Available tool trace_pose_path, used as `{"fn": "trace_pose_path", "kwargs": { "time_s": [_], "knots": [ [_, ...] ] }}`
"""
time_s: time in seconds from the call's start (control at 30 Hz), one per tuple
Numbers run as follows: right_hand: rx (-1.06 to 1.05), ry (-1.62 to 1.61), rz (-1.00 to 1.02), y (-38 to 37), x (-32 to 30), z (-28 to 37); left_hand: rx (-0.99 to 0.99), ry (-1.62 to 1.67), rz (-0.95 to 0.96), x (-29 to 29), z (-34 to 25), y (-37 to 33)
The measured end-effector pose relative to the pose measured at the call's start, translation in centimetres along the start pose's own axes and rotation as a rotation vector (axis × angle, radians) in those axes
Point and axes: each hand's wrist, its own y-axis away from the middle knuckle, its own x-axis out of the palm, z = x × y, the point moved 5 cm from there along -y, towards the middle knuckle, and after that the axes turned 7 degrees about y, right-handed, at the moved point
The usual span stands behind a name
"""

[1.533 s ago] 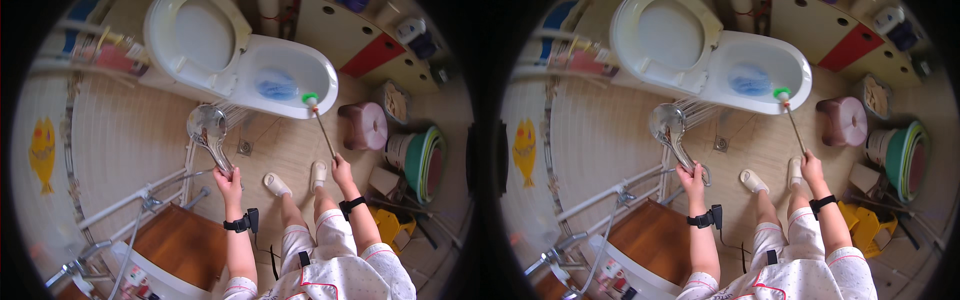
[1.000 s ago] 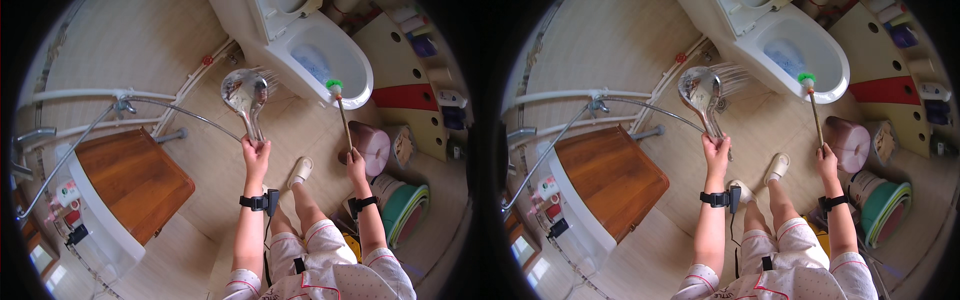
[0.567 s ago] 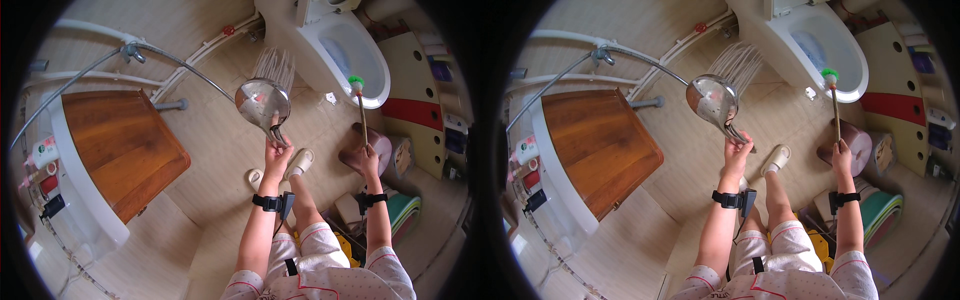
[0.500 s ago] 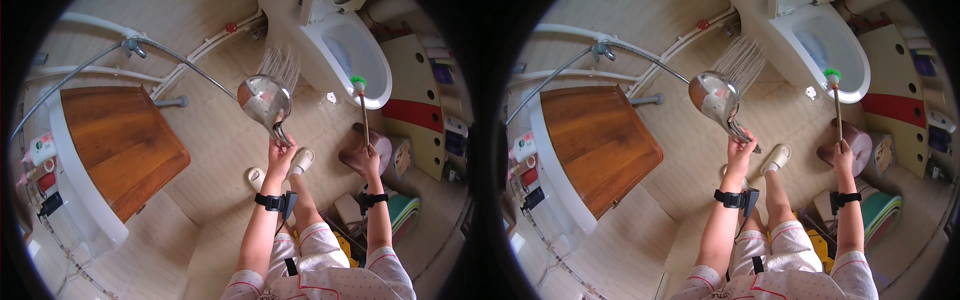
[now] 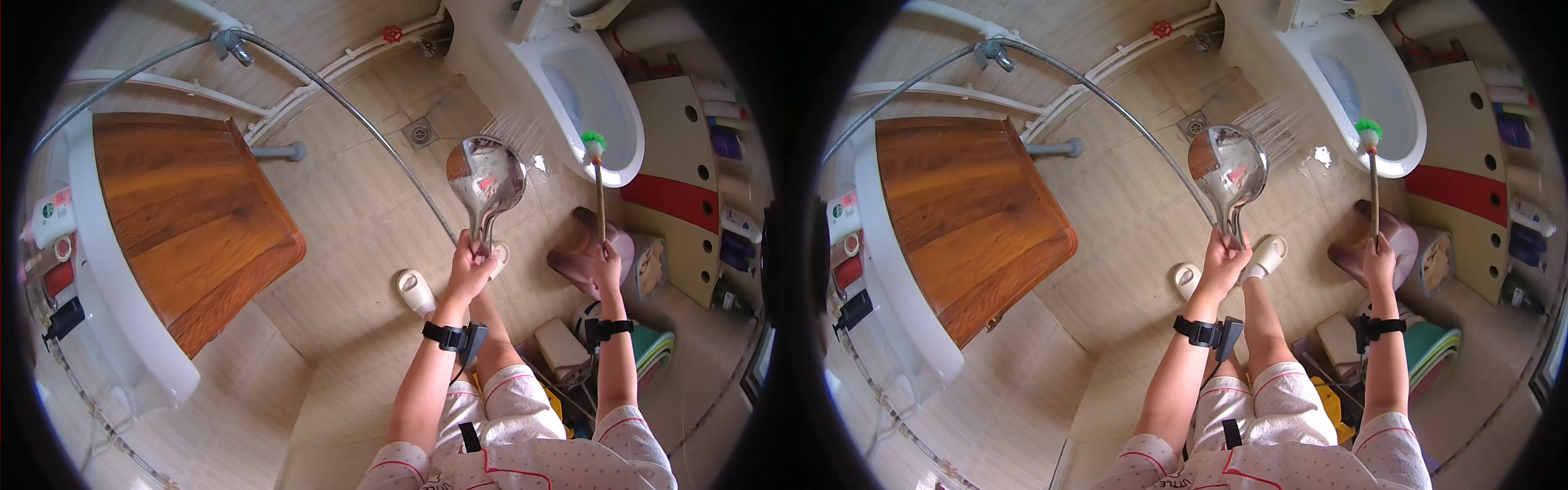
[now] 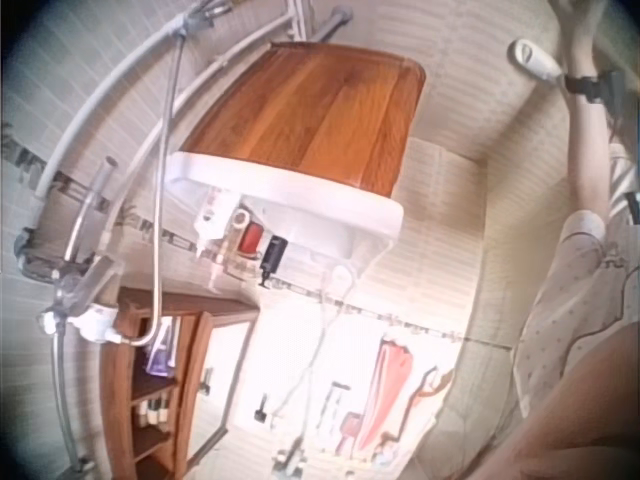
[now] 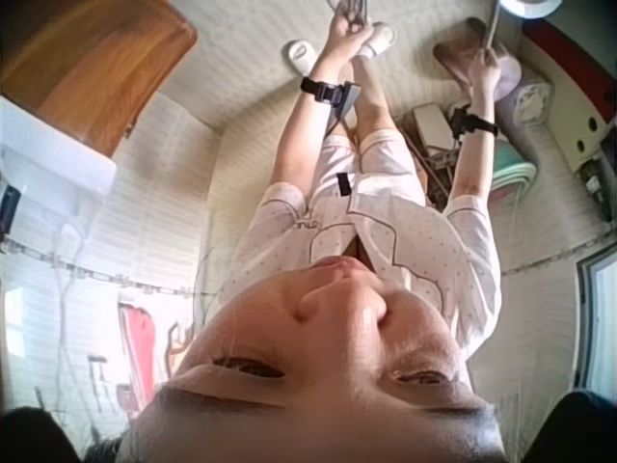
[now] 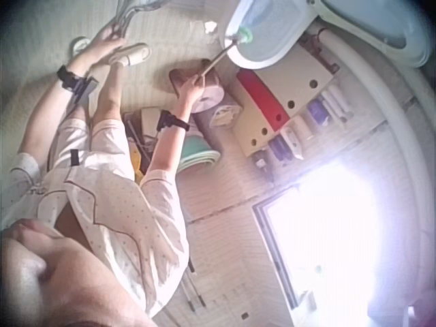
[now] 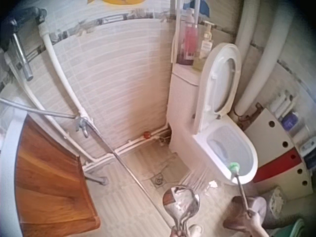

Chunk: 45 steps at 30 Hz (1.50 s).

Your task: The person cleans the inside of a toilet bowl using a long-handled brush and water from a handheld shower head, then closes the lid.

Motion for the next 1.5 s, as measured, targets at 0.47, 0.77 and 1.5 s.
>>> {"fn": "trace_pose_path", "kwargs": {
  "time_s": [0.47,0.77,1.5],
  "knots": [
    [0.019,-0.025,0.014,0.4,1.1,1.1,0.113,-0.067,-0.023,-2.8,-2.0,-0.4],
    [0.002,0.057,-0.038,-0.6,1.2,-0.5,0.057,-0.135,0.046,0.2,-0.3,-0.1],
    [0.006,0.044,-0.028,-0.5,1.4,-0.7,0.439,-0.724,-0.005,2.2,-2.2,-0.1]
  ]
}}
